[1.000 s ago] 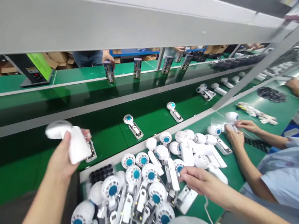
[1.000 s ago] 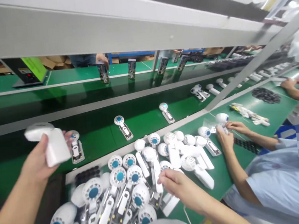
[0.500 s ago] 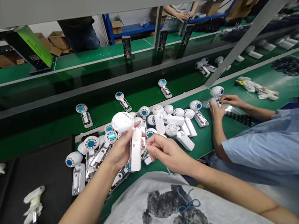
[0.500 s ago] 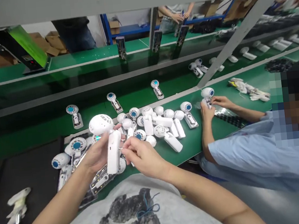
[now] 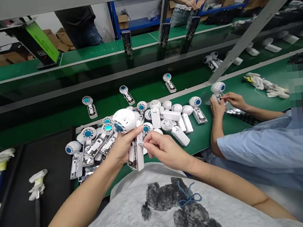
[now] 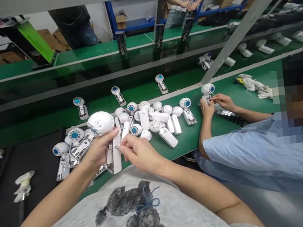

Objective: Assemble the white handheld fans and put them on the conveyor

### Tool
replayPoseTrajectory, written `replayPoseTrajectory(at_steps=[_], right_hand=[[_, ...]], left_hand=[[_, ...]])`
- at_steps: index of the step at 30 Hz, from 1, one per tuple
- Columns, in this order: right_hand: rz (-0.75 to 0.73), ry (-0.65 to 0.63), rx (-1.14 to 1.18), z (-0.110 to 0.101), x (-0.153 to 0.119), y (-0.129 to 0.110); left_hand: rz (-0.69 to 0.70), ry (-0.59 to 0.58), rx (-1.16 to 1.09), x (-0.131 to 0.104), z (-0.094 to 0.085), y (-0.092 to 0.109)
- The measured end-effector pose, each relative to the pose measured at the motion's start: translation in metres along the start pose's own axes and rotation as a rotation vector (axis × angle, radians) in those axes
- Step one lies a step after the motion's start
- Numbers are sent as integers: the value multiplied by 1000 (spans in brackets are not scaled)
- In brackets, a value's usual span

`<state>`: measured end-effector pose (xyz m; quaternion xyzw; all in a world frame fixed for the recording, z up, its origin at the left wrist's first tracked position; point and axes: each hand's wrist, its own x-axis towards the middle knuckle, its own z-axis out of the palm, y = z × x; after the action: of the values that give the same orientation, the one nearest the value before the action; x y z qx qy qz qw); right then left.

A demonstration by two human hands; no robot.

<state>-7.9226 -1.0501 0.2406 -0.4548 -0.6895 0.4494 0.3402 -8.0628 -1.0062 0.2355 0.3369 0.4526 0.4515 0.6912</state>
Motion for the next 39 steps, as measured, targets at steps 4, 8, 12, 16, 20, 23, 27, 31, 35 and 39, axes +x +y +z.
replayPoseTrajectory(at_steps=[4, 8, 12, 16, 20, 23, 27, 31, 35, 39], right_hand=[[3, -17, -16, -1, -1, 2], [-6, -10, -130, 0, -2, 6], [53, -130, -80, 3, -1, 13], [100, -156, -55, 9, 5, 19], [133, -221, 0, 16, 12, 23], [154, -240, 58, 19, 17, 24], [192, -268, 87, 26, 24, 23], [211, -285, 80, 33, 32, 24], [299, -222, 89, 21, 38, 28], [457, -78, 167, -1, 43, 34]], left_hand=[[31, -3, 62, 0, 1, -3], [136, -71, 217, 0, -2, -6], [83, -161, 296, -3, -9, -8], [47, -158, 281, -4, -18, -10], [15, -201, 299, -3, -27, -9], [-42, -202, 256, -2, -32, -6], [-127, -204, 226, -5, -37, -5], [-42, -215, 308, 2, -51, -6], [175, 115, 467, 42, -114, 27], [259, 545, 530, 92, -226, 94]])
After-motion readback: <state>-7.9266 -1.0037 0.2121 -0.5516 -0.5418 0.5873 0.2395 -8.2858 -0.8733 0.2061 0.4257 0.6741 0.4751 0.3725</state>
